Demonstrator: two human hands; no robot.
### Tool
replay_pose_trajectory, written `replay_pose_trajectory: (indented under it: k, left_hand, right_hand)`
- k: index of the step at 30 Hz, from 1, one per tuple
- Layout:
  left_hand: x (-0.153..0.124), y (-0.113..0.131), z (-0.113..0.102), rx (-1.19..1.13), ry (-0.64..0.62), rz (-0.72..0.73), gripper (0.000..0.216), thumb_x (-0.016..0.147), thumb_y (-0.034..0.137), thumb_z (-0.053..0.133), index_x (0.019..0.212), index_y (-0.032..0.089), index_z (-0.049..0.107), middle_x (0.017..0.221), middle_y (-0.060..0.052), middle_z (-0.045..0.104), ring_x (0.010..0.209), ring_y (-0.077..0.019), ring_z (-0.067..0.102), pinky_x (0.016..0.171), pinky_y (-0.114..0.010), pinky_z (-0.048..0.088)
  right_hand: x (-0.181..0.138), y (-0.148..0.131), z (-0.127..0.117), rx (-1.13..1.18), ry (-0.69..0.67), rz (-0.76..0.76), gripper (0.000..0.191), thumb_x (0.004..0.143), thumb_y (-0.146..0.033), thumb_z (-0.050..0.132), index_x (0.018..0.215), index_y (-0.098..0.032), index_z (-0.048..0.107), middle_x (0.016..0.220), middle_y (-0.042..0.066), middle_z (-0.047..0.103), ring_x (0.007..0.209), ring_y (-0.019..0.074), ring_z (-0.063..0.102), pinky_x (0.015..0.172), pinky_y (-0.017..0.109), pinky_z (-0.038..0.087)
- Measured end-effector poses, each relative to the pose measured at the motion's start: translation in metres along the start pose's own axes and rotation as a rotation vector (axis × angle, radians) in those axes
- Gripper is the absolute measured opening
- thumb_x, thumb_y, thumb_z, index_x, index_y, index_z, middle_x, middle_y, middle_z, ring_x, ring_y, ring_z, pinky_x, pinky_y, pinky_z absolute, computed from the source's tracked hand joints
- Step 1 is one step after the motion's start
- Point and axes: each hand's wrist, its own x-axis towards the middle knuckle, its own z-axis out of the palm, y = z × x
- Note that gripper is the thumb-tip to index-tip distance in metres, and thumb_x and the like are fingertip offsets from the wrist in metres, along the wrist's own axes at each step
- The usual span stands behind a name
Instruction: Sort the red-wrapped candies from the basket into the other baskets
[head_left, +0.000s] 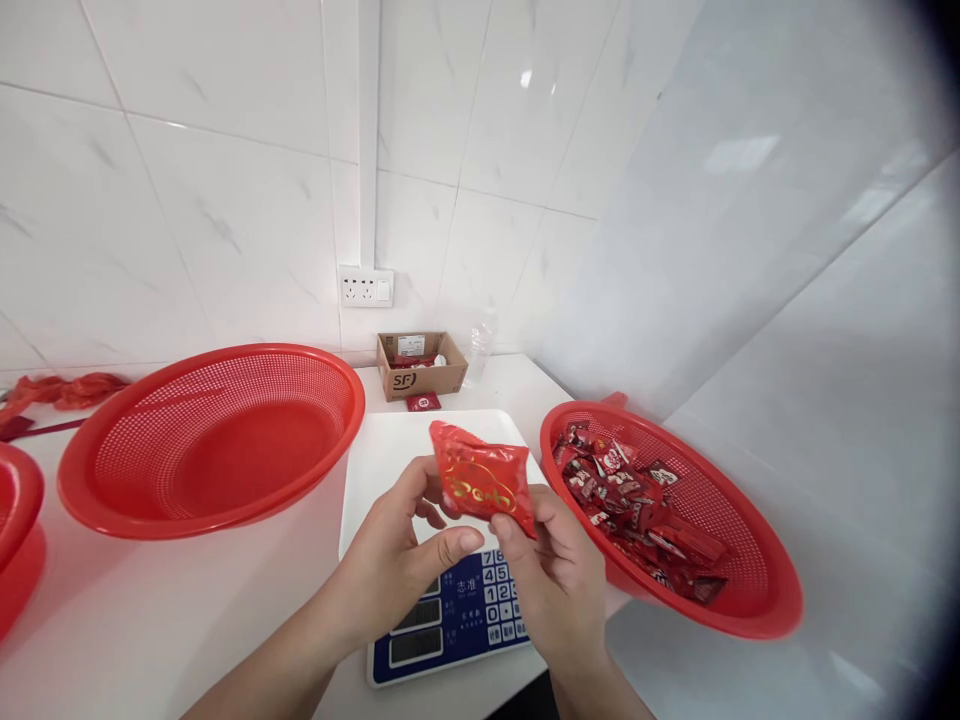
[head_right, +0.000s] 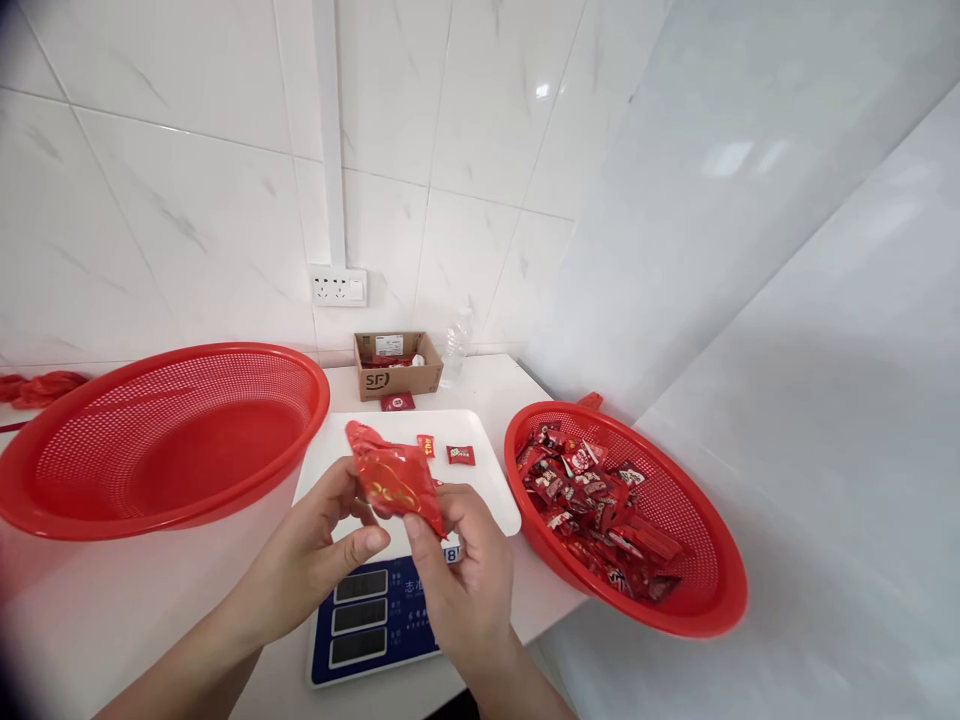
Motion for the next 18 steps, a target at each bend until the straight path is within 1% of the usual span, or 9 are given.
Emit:
replay_pose_trajectory:
  k: [3, 5, 7, 9, 11, 13, 16, 17, 18]
  left_hand:
    - [-0.001, -0.002, 0.0, -0.053, -0.017, 0.016, 0.057, 0.08, 0.047, 0.062, 0.129, 0.028, 0.042, 0.119, -0.007, 0.056, 0.099, -0.0207, 0.056, 0.081, -0.032, 0.047]
    - [-0.002, -0.001, 0.001, -0.127, -0.104, 0.034, 0.058, 0.08, 0.051, 0.059, 0.131, 0.028, 0.043, 0.126, -0.008, 0.054, 0.11, -0.0242, 0.053, 0.09, -0.036, 0.046]
    - [-0.004, 0.0, 0.001, -0.174, -0.186, 0.038, 0.053, 0.08, 0.054, 0.056, 0.124, 0.024, 0.054, 0.125, -0.008, 0.057, 0.115, -0.0277, 0.051, 0.095, -0.04, 0.044]
    - [-0.005, 0.0, 0.001, -0.184, -0.186, 0.012, 0.049, 0.083, 0.055, 0.053, 0.118, 0.021, 0.06, 0.119, -0.009, 0.062, 0.115, -0.0297, 0.052, 0.096, -0.041, 0.044]
    - [-0.006, -0.002, 0.0, -0.187, -0.109, -0.04, 0.046, 0.086, 0.052, 0.049, 0.118, 0.021, 0.061, 0.117, -0.008, 0.064, 0.115, -0.0296, 0.053, 0.097, -0.042, 0.043]
    - [-0.007, -0.005, -0.003, -0.219, -0.042, -0.08, 0.044, 0.089, 0.05, 0.046, 0.12, 0.022, 0.06, 0.121, -0.008, 0.062, 0.12, -0.0292, 0.05, 0.101, -0.041, 0.04]
    - [-0.008, -0.009, -0.007, -0.348, -0.099, -0.091, 0.046, 0.09, 0.049, 0.045, 0.125, 0.023, 0.056, 0.13, -0.009, 0.055, 0.126, -0.0304, 0.044, 0.103, -0.043, 0.038]
    - [-0.008, -0.01, -0.007, -0.384, -0.139, -0.087, 0.047, 0.09, 0.049, 0.044, 0.127, 0.023, 0.054, 0.131, -0.009, 0.054, 0.126, -0.031, 0.043, 0.103, -0.044, 0.038]
    - [-0.008, -0.009, -0.008, -0.399, -0.174, -0.085, 0.047, 0.09, 0.049, 0.045, 0.128, 0.023, 0.054, 0.131, -0.01, 0.054, 0.126, -0.0314, 0.043, 0.102, -0.044, 0.039]
  right_hand:
    - [0.0, 0.007, 0.001, -0.115, 0.145, -0.147, 0.015, 0.083, -0.013, 0.057, 0.091, -0.025, 0.058, 0.088, 0.002, 0.061, 0.081, 0.0165, 0.059, 0.072, 0.03, 0.049]
    - [0.0, 0.007, 0.004, -0.216, 0.177, -0.285, 0.022, 0.08, -0.008, 0.058, 0.093, -0.025, 0.058, 0.089, 0.002, 0.06, 0.083, 0.0171, 0.059, 0.072, 0.031, 0.051]
    - [0.001, 0.003, 0.008, -0.292, 0.15, -0.39, 0.023, 0.078, -0.008, 0.059, 0.094, -0.024, 0.058, 0.088, 0.003, 0.059, 0.081, 0.0169, 0.06, 0.07, 0.031, 0.052]
    - [0.001, -0.002, 0.01, -0.32, 0.064, -0.408, 0.017, 0.078, -0.013, 0.061, 0.092, -0.023, 0.06, 0.087, 0.003, 0.059, 0.079, 0.0163, 0.06, 0.069, 0.029, 0.053]
    - [0.0, -0.006, 0.009, -0.293, -0.057, -0.379, 0.015, 0.08, -0.024, 0.064, 0.094, -0.023, 0.061, 0.091, 0.004, 0.059, 0.084, 0.0177, 0.061, 0.072, 0.029, 0.053]
    - [-0.002, -0.005, 0.007, -0.227, -0.117, -0.317, 0.023, 0.081, -0.036, 0.063, 0.101, -0.024, 0.06, 0.099, 0.006, 0.057, 0.089, 0.019, 0.059, 0.075, 0.031, 0.052]
    - [-0.003, 0.0, 0.002, -0.06, -0.005, -0.147, 0.024, 0.085, -0.038, 0.057, 0.106, -0.027, 0.053, 0.101, 0.005, 0.055, 0.086, 0.017, 0.057, 0.072, 0.029, 0.05]
    - [-0.002, 0.001, 0.001, 0.009, 0.008, -0.07, 0.02, 0.086, -0.038, 0.055, 0.103, -0.027, 0.053, 0.098, 0.004, 0.055, 0.083, 0.0162, 0.057, 0.069, 0.028, 0.049]
    - [-0.001, 0.0, 0.0, 0.081, -0.027, 0.009, 0.018, 0.087, -0.04, 0.054, 0.099, -0.027, 0.053, 0.094, 0.003, 0.057, 0.081, 0.016, 0.057, 0.068, 0.027, 0.049]
